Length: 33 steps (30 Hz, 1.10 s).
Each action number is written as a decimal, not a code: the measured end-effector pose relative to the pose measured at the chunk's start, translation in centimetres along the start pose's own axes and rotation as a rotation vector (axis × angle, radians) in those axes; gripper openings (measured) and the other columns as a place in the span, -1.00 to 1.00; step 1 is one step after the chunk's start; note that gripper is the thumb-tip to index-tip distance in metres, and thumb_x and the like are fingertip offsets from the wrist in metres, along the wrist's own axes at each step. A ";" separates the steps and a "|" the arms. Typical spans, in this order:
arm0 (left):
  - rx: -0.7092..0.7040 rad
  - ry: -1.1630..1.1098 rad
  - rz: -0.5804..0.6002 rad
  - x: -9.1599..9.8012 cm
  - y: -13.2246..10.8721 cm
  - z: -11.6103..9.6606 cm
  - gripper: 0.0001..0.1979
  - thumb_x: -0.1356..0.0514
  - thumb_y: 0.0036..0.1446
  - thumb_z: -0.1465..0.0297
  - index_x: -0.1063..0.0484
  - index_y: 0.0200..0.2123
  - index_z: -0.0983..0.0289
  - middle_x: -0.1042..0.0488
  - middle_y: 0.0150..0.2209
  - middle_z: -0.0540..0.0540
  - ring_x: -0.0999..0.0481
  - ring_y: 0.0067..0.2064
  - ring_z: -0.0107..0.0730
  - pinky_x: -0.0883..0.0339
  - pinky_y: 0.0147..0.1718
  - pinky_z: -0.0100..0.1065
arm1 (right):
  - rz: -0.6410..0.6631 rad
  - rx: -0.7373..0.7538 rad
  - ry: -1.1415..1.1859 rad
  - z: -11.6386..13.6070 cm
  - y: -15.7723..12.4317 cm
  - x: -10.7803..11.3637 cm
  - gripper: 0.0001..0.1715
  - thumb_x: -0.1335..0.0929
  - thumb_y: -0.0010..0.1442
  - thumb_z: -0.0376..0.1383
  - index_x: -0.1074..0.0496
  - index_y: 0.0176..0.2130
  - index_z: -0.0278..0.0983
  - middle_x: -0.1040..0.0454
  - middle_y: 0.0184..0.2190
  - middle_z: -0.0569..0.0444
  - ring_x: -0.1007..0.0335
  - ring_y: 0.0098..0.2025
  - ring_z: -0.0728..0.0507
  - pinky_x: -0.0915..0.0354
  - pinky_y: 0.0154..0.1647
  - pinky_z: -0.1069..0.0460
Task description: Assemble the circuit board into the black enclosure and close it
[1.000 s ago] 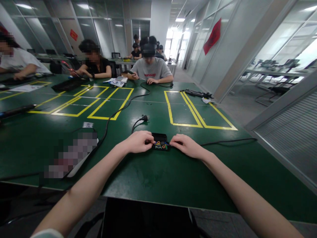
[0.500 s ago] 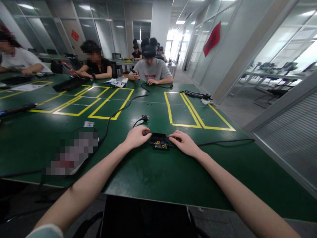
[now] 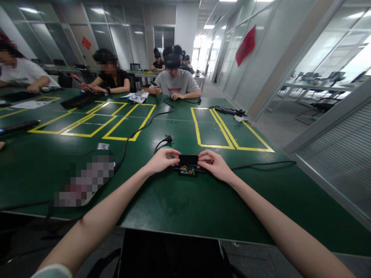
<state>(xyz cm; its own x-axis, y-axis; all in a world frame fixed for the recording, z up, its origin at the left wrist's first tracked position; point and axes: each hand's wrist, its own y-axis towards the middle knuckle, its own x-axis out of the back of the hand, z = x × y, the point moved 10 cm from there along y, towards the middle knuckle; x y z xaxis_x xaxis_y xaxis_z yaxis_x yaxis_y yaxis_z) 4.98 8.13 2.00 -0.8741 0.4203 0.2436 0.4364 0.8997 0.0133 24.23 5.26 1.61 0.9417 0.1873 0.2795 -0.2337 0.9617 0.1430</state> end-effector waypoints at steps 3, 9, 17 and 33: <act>0.032 -0.013 0.014 0.0 -0.1 0.1 -0.76 -0.35 0.01 0.51 -0.61 -0.19 0.37 -0.63 -0.23 0.12 -0.62 -0.37 -0.45 -0.55 -0.33 -0.42 | 0.033 0.000 -0.007 0.0 -0.1 -0.4 -0.59 -0.48 0.06 -0.15 -0.49 -0.10 -0.24 -0.65 -0.31 0.04 -0.61 -0.31 -0.14 -0.50 -0.26 -0.03; 0.014 -0.015 0.009 0.0 0.0 0.0 -0.78 -0.34 0.02 0.54 -0.61 -0.19 0.38 -0.64 -0.24 0.12 -0.62 -0.34 -0.44 -0.58 -0.33 -0.41 | -0.003 0.038 -0.095 0.1 0.0 -0.1 -0.62 -0.46 0.11 -0.18 -0.54 -0.08 -0.28 -0.67 -0.21 -0.05 -0.62 -0.21 -0.17 -0.51 -0.19 -0.06; 0.023 -0.031 0.020 -0.1 0.0 0.3 -0.77 -0.34 0.05 0.54 -0.60 -0.17 0.38 -0.64 -0.23 0.13 -0.62 -0.33 -0.44 -0.59 -0.30 -0.39 | 0.014 0.050 -0.131 0.2 -0.1 -0.2 -0.65 -0.45 0.12 -0.20 -0.54 -0.09 -0.28 -0.67 -0.21 -0.06 -0.62 -0.18 -0.18 -0.49 -0.19 -0.05; 0.023 -0.007 0.037 -0.4 -0.2 0.0 -0.78 -0.31 -0.02 0.54 -0.58 -0.22 0.36 -0.61 -0.33 0.07 -0.61 -0.36 -0.43 -0.56 -0.27 -0.36 | 0.050 0.048 -0.180 0.9 -0.3 -0.3 -0.64 -0.45 0.14 -0.12 -0.54 -0.14 -0.29 -0.65 -0.24 -0.03 -0.56 -0.24 -0.16 -0.45 -0.19 -0.05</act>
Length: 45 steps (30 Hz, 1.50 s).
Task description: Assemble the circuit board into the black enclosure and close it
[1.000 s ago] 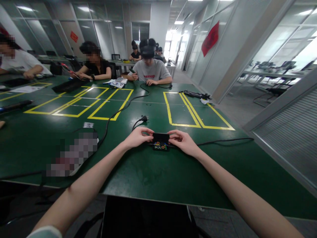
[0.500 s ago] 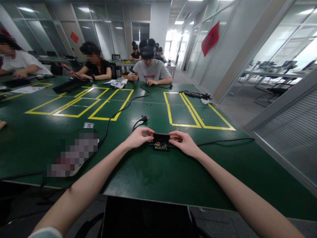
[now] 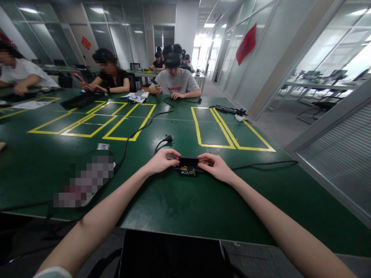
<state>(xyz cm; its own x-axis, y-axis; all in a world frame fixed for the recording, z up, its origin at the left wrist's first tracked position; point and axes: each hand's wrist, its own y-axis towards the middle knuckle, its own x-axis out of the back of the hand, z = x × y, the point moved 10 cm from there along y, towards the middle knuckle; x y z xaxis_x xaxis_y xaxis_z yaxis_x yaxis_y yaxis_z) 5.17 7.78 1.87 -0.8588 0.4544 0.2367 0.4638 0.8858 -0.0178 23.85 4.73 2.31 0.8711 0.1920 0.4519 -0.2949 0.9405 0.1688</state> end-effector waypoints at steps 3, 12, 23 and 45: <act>0.005 0.038 0.022 -0.1 -0.1 -0.3 -0.77 -0.28 -0.05 0.54 -0.59 -0.24 0.36 -0.61 -0.39 0.04 -0.61 -0.37 -0.42 -0.56 -0.27 -0.36 | 0.019 0.014 -0.046 0.8 -0.2 0.0 -0.62 -0.41 0.20 -0.03 -0.55 -0.19 -0.27 -0.63 -0.28 0.00 -0.52 -0.29 -0.15 -0.43 -0.23 -0.05; -0.011 0.077 0.063 -0.4 -0.4 -0.7 -0.84 -0.30 0.06 0.35 -0.59 -0.39 0.35 -0.63 -0.40 0.09 -0.61 -0.34 -0.38 -0.52 -0.22 -0.34 | 0.086 0.050 -0.088 1.9 -0.5 -0.6 -0.66 -0.37 0.25 -0.04 -0.54 -0.28 -0.26 -0.61 -0.29 0.00 -0.48 -0.29 -0.13 -0.39 -0.21 -0.04; -0.157 0.341 0.102 -2.2 -0.8 -2.0 -0.76 -0.30 0.15 0.26 -0.61 -0.23 0.32 -0.64 -0.31 0.09 -0.58 -0.29 -0.35 -0.43 -0.27 -0.39 | 0.097 0.086 -0.148 2.8 -0.8 -1.2 -0.70 -0.46 0.18 -0.06 -0.49 -0.28 -0.25 -0.57 -0.28 0.03 -0.42 -0.33 -0.10 -0.34 -0.30 -0.01; -0.476 1.064 0.185 -6.1 -2.7 -4.8 -0.52 -0.22 0.26 -0.06 -0.41 -0.40 0.25 -0.49 -0.42 0.04 -0.47 -0.36 -0.31 -0.05 -0.43 -0.37 | 0.226 0.324 -0.576 5.1 -2.0 -3.9 -0.80 -0.33 0.35 -0.19 -0.51 -0.17 -0.24 -0.53 -0.27 -0.02 -0.45 -0.23 -0.17 -0.33 -0.18 -0.04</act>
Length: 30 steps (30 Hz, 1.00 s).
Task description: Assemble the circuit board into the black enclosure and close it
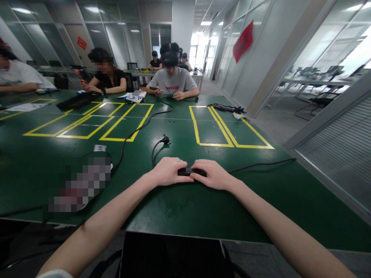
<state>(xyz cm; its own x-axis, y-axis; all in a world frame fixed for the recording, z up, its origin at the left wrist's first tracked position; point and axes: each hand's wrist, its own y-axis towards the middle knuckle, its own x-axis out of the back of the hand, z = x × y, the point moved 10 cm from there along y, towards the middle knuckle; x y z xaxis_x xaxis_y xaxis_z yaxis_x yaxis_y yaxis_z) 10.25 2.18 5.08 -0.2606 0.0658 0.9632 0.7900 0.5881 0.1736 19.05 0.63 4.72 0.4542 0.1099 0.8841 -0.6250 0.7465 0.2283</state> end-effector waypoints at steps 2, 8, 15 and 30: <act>-0.023 0.028 -0.017 0.0 0.0 -0.1 -0.49 -0.21 0.25 -0.09 -0.41 -0.40 0.26 -0.49 -0.43 0.04 -0.48 -0.36 -0.32 -0.07 -0.43 -0.37 | 0.031 -0.004 -0.091 0.1 0.1 -0.3 -0.73 -0.31 0.40 -0.15 -0.50 -0.21 -0.26 -0.53 -0.29 -0.03 -0.45 -0.24 -0.16 -0.32 -0.18 -0.02; -0.029 -0.007 -0.120 0.9 -0.2 -0.3 -0.49 -0.22 0.25 -0.09 -0.51 -0.09 0.25 -0.59 -0.22 0.11 -0.57 -0.20 -0.22 -0.31 -0.25 -0.33 | 0.039 -0.095 -0.306 -0.1 0.4 -0.4 -0.52 -0.10 0.51 -0.22 -0.48 -0.26 -0.29 -0.54 -0.33 -0.09 -0.47 -0.23 -0.18 -0.30 -0.17 -0.02; -0.144 0.148 -0.156 0.4 -0.1 -2.1 -0.43 -0.28 0.20 0.36 -0.28 0.27 0.26 -0.54 0.09 0.22 -0.53 0.06 -0.10 -0.35 0.01 -0.17 | -0.031 -0.317 -0.101 -3.1 -0.2 -0.1 -0.34 0.04 0.50 -0.10 -0.27 -0.49 -0.22 -0.46 -0.51 -0.03 -0.38 -0.44 -0.12 -0.19 -0.35 0.01; -0.086 0.125 -0.096 -0.1 0.2 -1.0 -0.65 -0.26 0.25 0.24 -0.50 0.02 0.30 -0.61 -0.16 0.18 -0.53 -0.12 -0.15 -0.30 -0.12 -0.18 | -0.142 0.111 0.032 1.1 -0.8 2.4 -0.73 -0.41 0.28 -0.14 -0.43 -0.07 -0.21 -0.56 -0.12 -0.06 -0.52 -0.11 -0.20 -0.40 -0.08 -0.06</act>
<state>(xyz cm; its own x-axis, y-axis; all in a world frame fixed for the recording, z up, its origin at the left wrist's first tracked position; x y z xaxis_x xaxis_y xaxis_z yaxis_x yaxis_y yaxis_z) 10.95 1.51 5.24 -0.2707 -0.0911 0.9583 0.8108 0.5151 0.2780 19.90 -0.43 7.10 0.5618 0.0304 0.8267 -0.6185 0.6790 0.3954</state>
